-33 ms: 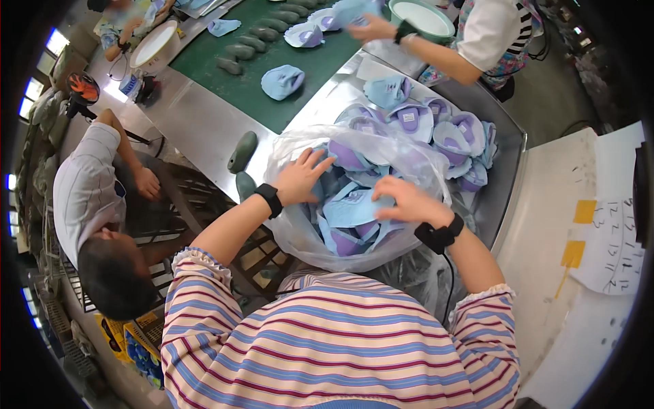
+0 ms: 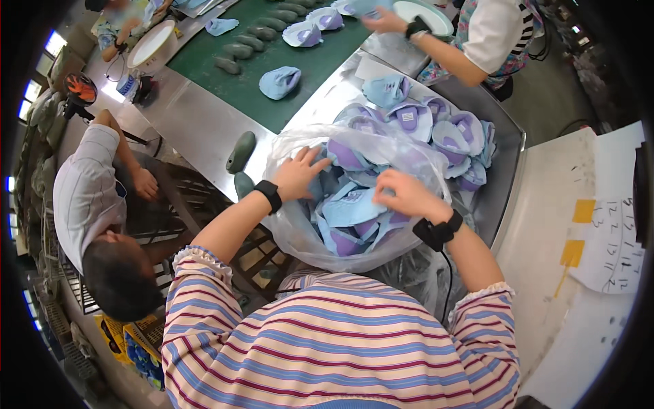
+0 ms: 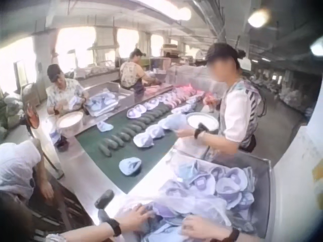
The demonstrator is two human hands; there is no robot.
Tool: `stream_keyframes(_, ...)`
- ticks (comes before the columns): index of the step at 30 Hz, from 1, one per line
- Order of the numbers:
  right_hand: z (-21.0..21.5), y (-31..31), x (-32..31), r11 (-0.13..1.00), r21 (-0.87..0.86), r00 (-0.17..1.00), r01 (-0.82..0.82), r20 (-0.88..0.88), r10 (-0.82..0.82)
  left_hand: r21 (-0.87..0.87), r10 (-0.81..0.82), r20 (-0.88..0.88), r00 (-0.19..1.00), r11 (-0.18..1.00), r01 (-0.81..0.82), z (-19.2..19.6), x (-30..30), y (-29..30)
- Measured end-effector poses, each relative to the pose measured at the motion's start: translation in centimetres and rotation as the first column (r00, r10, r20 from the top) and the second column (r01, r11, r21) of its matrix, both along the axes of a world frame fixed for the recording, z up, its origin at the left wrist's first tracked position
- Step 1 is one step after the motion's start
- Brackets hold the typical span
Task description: The person repeatedly picks up light blue and purple slippers from a conveyor belt and places them into a large clear plastic bag. The person handles the slippers one at a time, folding them slightly to fit them into the bag. Other workers are visible in the background performing similar tasks.
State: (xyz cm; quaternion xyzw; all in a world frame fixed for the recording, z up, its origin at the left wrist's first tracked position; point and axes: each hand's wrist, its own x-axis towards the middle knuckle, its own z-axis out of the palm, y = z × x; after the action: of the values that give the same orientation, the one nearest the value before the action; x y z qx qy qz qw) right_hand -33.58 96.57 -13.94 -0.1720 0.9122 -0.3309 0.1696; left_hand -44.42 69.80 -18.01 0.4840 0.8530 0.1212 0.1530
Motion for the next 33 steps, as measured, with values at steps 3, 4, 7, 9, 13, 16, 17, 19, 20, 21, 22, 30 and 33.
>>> stream_keyframes(3, -2.0, -0.1, -2.9, 0.964, 0.179, 0.980, 0.196, -0.067, -0.187, 0.035, -0.011, 0.129, 0.992, 0.999, 0.006, -1.4, -2.7, -0.9)
stream_keyframes(4, -3.6, -0.1, -3.7, 0.944, 0.231, 0.969, 0.235, -0.127, -0.210, 0.030, -0.007, 0.200, 0.980, 1.000, 0.000, -1.4, -2.9, -0.7)
stream_keyframes(7, -2.6, -2.2, -6.3, 0.830, 0.473, 0.949, 0.297, -0.245, -0.200, 0.136, 0.014, 0.225, 0.974, 0.990, -0.046, -1.4, -3.5, -0.7)
stream_keyframes(9, -1.8, -3.2, -8.1, 0.715, 0.622, 0.946, 0.320, -0.245, -0.211, 0.082, 0.066, 0.250, 0.966, 0.993, -0.089, -1.5, -3.6, -0.4)
stream_keyframes(13, 0.1, -7.5, -10.0, 0.620, 0.758, 0.974, 0.202, -0.221, -0.047, 0.170, 0.198, 0.375, 0.906, 0.946, -0.277, -2.7, -3.2, -0.7)
stream_keyframes(16, -6.4, -6.5, -10.8, 0.561, 0.779, 0.848, 0.281, -0.476, 0.235, 0.173, 0.190, 0.258, 0.947, 0.956, -0.239, -2.8, -2.4, 0.4)
stream_keyframes(17, -6.6, -6.2, -11.3, 0.624, 0.739, 0.891, 0.255, -0.430, 0.145, 0.143, 0.149, 0.199, 0.969, 0.973, -0.179, -2.6, -2.5, 0.3)
stream_keyframes(19, -6.3, -4.6, -12.1, 0.731, 0.645, 0.954, 0.221, -0.300, -0.023, 0.065, 0.121, 0.196, 0.973, 0.989, -0.136, -2.2, -2.7, -0.2)
stream_keyframes(20, -5.4, -3.9, -12.6, 0.778, 0.591, 0.970, 0.213, -0.222, -0.097, 0.085, 0.133, 0.231, 0.964, 0.984, -0.156, -2.3, -2.6, -0.8)
stream_keyframes(21, -4.4, -2.8, -12.1, 0.847, 0.464, 0.951, 0.259, -0.274, -0.141, 0.105, 0.140, 0.266, 0.954, 0.979, -0.173, -2.6, -2.4, -1.3)
stream_keyframes(22, -2.8, -1.9, -12.0, 0.877, 0.340, 0.917, 0.339, -0.327, -0.228, 0.118, 0.142, 0.297, 0.944, 0.976, -0.184, -2.8, -2.3, -1.7)
stream_keyframes(30, 10.9, 0.9, -9.6, 0.583, -0.704, 0.895, 0.406, 0.435, -0.098, 0.442, -0.227, 0.896, 0.382, 0.539, -0.717, 4.6, -1.8, -1.8)
stream_keyframes(33, 10.0, -0.5, -8.2, 0.684, -0.684, 0.936, 0.251, 0.352, 0.008, 0.467, -0.508, 0.860, 0.052, 0.740, -0.485, 8.1, -1.4, 1.2)
